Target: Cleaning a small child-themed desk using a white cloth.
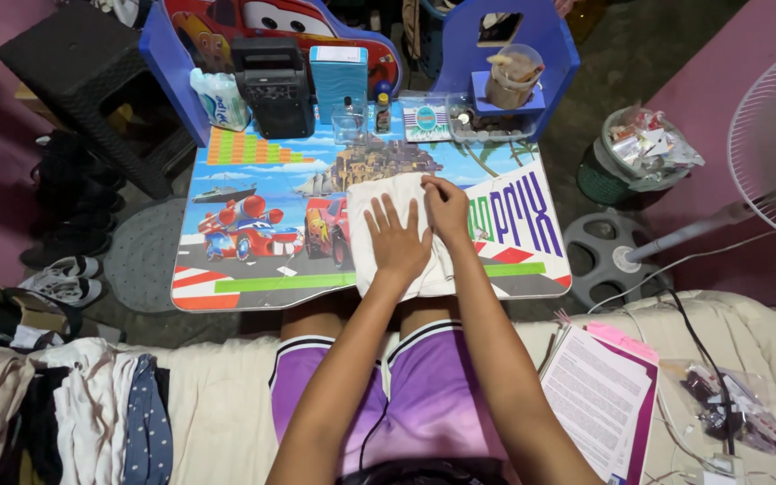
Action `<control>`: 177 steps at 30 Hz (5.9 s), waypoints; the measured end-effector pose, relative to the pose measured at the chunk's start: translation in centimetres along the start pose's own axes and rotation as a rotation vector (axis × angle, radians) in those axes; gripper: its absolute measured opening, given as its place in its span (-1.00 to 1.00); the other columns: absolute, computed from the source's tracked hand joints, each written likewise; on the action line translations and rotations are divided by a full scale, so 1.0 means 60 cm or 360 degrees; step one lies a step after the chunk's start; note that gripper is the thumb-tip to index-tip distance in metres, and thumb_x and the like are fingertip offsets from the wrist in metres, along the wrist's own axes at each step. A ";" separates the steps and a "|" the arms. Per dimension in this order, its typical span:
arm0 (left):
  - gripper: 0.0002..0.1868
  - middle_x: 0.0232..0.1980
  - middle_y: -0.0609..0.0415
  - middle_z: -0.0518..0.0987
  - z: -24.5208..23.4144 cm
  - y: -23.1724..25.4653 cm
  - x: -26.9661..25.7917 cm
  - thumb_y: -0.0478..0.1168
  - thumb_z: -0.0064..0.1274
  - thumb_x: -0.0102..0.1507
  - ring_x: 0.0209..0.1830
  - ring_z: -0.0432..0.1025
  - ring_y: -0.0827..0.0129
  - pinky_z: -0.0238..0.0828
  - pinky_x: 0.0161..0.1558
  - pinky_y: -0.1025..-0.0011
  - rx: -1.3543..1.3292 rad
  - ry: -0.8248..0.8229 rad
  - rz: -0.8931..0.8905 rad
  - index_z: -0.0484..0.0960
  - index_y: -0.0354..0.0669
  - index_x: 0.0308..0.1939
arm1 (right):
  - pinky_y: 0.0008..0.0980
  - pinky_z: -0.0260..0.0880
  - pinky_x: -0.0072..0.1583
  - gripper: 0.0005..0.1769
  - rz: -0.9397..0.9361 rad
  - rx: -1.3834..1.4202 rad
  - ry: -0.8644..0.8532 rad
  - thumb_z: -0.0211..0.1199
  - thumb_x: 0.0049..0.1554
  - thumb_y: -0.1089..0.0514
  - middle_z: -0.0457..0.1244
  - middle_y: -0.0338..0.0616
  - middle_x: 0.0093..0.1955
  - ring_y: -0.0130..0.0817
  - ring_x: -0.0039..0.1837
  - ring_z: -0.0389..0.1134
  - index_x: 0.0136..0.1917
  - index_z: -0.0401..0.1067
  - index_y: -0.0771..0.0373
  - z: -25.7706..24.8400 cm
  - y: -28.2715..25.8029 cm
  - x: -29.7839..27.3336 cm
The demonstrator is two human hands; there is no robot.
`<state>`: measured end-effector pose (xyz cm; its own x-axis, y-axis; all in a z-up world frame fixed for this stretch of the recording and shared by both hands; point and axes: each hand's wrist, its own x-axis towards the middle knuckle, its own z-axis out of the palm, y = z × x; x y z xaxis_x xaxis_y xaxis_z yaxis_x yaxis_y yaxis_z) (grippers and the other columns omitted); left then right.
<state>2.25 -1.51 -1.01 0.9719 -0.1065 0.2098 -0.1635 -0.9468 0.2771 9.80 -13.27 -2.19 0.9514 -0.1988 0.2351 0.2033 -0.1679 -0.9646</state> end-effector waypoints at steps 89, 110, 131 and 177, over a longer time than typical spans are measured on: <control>-0.53 0.45 -0.28 0.39 -0.030 -0.183 0.018 -0.16 0.02 0.29 0.55 0.15 -0.11 -0.03 0.51 0.01 -0.0452 0.0504 0.0105 0.59 -0.36 0.23 | 0.32 -0.08 0.46 -0.27 -0.0153 -0.1763 0.0080 0.14 0.24 -0.29 -0.04 0.33 0.62 0.43 0.57 -0.07 0.50 0.30 0.18 -0.264 -0.022 -0.071; -0.53 0.45 -0.29 0.39 -0.040 -0.177 0.015 -0.17 0.04 0.29 0.53 0.16 -0.12 -0.04 0.52 0.02 -0.0459 0.0510 0.0112 0.59 -0.38 0.21 | 0.45 -0.50 0.52 -0.20 -0.0123 -0.1805 -0.0101 -0.01 0.26 -0.33 -0.17 0.45 0.64 0.55 0.64 -0.36 0.56 0.19 0.23 -0.048 -0.066 -0.188; -0.51 0.41 -0.32 0.42 -0.062 -0.173 0.017 -0.07 -0.01 0.38 0.50 0.21 -0.14 0.03 0.49 0.05 -0.0677 0.0459 -0.0005 0.56 -0.37 0.26 | 0.16 -0.02 0.51 -0.57 -0.0112 -0.0945 -0.0360 0.16 0.20 0.07 0.14 0.28 0.48 0.29 0.55 0.05 0.28 0.47 0.27 0.105 -0.125 -0.080; -0.17 0.57 -0.37 0.15 -0.024 -0.058 0.008 0.32 -0.09 0.31 0.63 -0.10 -0.21 -0.49 0.53 -0.20 -0.0156 0.0267 0.0038 0.39 -0.17 0.46 | -0.25 0.33 0.39 -0.56 -0.0355 -0.0421 -0.0107 0.34 0.14 0.16 0.34 0.10 0.35 -0.08 0.40 0.37 0.29 0.51 0.25 -0.025 -0.032 -0.001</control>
<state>3.05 2.15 -0.52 0.9270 -0.0686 0.3687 -0.2098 -0.9098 0.3582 8.99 -14.40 -0.18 0.9053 -0.0667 0.4195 0.3491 -0.4459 -0.8242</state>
